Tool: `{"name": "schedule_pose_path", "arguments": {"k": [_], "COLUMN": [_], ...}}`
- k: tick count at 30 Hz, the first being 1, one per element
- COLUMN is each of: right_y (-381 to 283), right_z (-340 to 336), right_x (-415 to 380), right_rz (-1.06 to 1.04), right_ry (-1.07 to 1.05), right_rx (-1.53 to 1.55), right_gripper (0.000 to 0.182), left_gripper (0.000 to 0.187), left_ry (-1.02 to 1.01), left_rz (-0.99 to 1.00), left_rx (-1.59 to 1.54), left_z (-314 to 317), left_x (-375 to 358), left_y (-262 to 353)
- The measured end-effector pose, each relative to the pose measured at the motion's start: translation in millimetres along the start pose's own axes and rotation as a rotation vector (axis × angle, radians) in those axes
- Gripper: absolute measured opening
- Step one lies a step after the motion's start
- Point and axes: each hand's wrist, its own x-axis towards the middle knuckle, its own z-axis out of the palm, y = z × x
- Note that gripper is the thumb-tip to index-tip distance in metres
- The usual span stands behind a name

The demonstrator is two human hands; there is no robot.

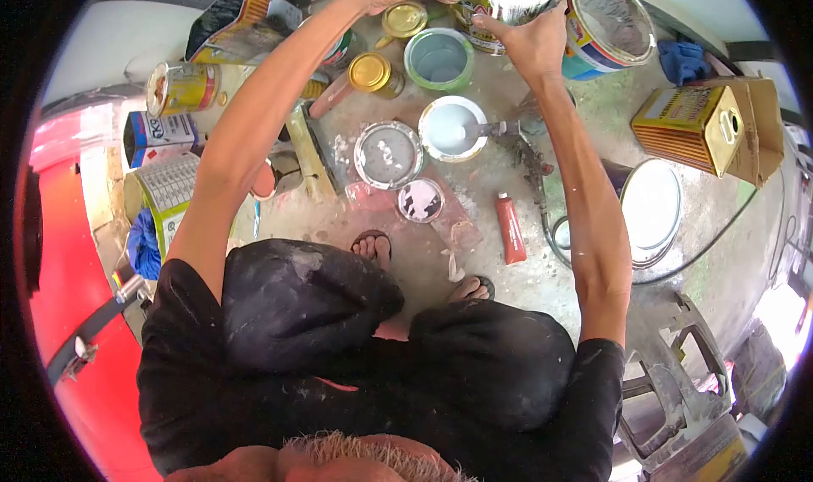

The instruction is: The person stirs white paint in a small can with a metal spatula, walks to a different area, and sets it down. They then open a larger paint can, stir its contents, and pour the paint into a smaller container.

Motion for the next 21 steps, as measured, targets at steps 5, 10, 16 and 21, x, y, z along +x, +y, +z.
{"name": "schedule_pose_path", "arguments": {"k": [5, 10, 16, 21], "right_y": [27.8, 8.9, -31.5, -48.0], "right_z": [8.3, -41.6, -74.5, -37.3], "right_x": [-15.1, -22.7, -120.4, -155.6], "right_rz": [0.014, 0.433, 0.523, 0.436], "right_ry": [-0.076, -0.352, -0.262, -0.456], "right_rx": [-0.025, 0.271, 0.230, -0.062], "right_gripper": [0.105, 0.076, 0.059, 0.038], "left_gripper": [0.091, 0.095, 0.094, 0.092], "left_ry": [0.014, 0.008, 0.310, 0.259], "left_rz": [0.169, -0.026, -0.075, -0.183], "left_rx": [-0.010, 0.390, 0.603, 0.174], "left_z": [10.2, 8.8, 12.1, 54.3], "left_x": [2.0, -1.9, -57.4, -167.3], "left_y": [-42.9, -12.0, 36.6, 125.6]}}
